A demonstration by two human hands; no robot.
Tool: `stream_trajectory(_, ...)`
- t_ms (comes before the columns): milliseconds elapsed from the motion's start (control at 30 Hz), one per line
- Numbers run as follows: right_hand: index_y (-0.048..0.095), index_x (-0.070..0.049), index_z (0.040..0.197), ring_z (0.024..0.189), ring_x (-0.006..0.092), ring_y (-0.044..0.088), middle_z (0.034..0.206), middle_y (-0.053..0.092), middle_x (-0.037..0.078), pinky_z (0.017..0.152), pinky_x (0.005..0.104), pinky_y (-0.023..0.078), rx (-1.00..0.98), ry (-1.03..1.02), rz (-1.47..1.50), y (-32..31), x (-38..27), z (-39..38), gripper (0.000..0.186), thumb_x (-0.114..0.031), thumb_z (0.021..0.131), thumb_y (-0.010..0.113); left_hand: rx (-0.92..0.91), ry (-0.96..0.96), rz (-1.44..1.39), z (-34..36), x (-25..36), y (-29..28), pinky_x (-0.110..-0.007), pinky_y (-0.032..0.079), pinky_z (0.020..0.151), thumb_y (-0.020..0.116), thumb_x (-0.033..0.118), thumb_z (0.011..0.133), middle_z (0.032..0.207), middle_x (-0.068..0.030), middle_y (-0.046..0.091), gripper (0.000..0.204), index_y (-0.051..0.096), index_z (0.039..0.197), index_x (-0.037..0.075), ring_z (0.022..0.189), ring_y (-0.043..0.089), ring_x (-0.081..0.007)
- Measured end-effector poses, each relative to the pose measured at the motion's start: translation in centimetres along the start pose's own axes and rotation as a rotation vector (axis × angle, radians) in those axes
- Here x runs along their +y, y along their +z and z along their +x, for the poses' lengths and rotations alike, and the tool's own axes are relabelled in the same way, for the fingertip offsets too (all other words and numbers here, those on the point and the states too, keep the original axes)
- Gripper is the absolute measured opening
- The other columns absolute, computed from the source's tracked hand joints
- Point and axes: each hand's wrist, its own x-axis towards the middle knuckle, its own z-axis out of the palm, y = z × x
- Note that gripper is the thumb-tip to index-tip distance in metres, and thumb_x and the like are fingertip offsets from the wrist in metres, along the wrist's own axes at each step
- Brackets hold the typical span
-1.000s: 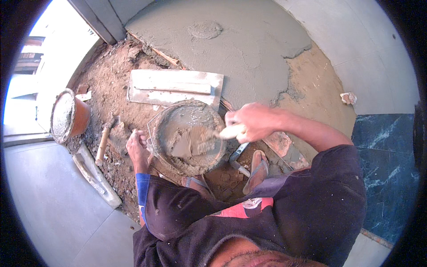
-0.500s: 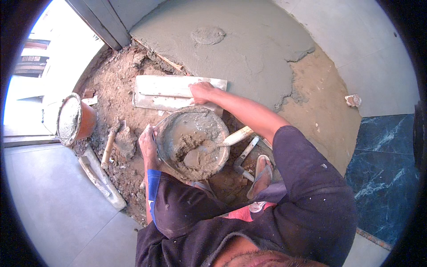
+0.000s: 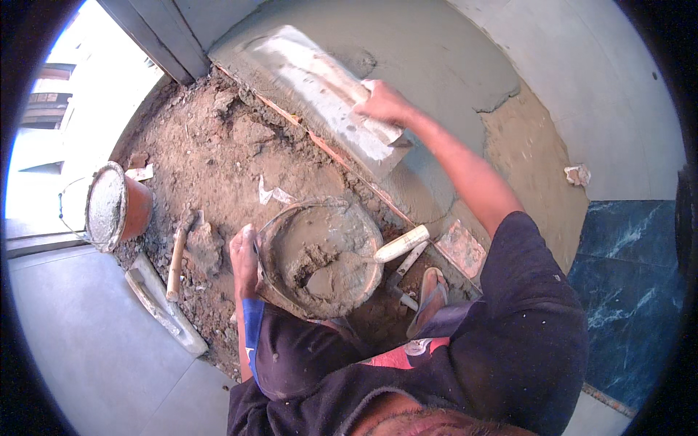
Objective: The person pours wet concrete from a bucket onto a floor and spreads it using a trowel. They use a wooden float to level and smooth the surface, adding small amounts of concrete by hand and with a trowel to fill gaps before continuing to smooth the area.
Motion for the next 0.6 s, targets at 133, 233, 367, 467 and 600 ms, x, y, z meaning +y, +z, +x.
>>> stream_trajectory(133,0.061,0.007,0.109,0.097,0.0329,0.066,0.099,0.066,0.026,0.084,0.0388,0.051,0.138,0.141,0.06,-0.7,2.2,3.1,0.055,-0.024,0.066,0.073,0.149,0.054,0.196,4.0,-2.5,-1.4,-0.03,0.036,0.057,0.053,0.027,0.095,0.067,-0.0017,0.052,0.031,0.058,0.079,0.001,0.062,0.044,-0.0125)
stream_trajectory(233,0.065,0.01,0.093,0.09,0.0352,0.068,0.093,0.068,0.026,0.081,0.0408,0.052,0.417,0.051,-0.066,0.5,9.8,5.8,0.046,-0.028,0.069,0.075,0.223,0.202,0.421,7.4,-4.3,1.2,-0.036,0.044,0.064,0.054,0.024,0.094,0.072,-0.0114,0.055,0.026,0.059,0.089,-0.001,0.066,0.054,-0.0225)
stream_trajectory(367,0.065,0.012,0.093,0.091,0.037,0.067,0.09,0.067,0.029,0.083,0.0413,0.052,0.341,0.213,0.196,2.7,6.8,10.2,0.05,-0.035,0.076,0.067,0.498,0.459,0.744,10.3,-8.4,0.1,-0.04,0.047,0.073,0.055,0.023,0.093,0.09,-0.0171,0.059,0.023,0.057,0.1,0.001,0.079,0.059,-0.0331)
stream_trajectory(467,0.064,0.014,0.091,0.089,0.0367,0.067,0.089,0.066,0.03,0.082,0.0421,0.052,0.342,0.251,0.158,4.6,7.0,12.0,0.051,-0.036,0.078,0.064,0.497,0.404,0.704,11.1,-8.9,0.2,-0.04,0.047,0.073,0.057,0.023,0.092,0.089,-0.0164,0.059,0.023,0.057,0.101,0.002,0.078,0.059,-0.032)
stream_trajectory(600,0.058,0.015,0.102,0.102,0.0403,0.062,0.103,0.063,0.032,0.091,0.0429,0.048,0.225,0.205,0.214,4.2,8.3,13.6,0.052,-0.032,0.08,0.062,0.448,0.339,0.752,11.3,-8.4,1.7,-0.04,0.047,0.071,0.058,0.022,0.091,0.088,-0.015,0.058,0.023,0.056,0.104,0.003,0.076,0.059,-0.031)
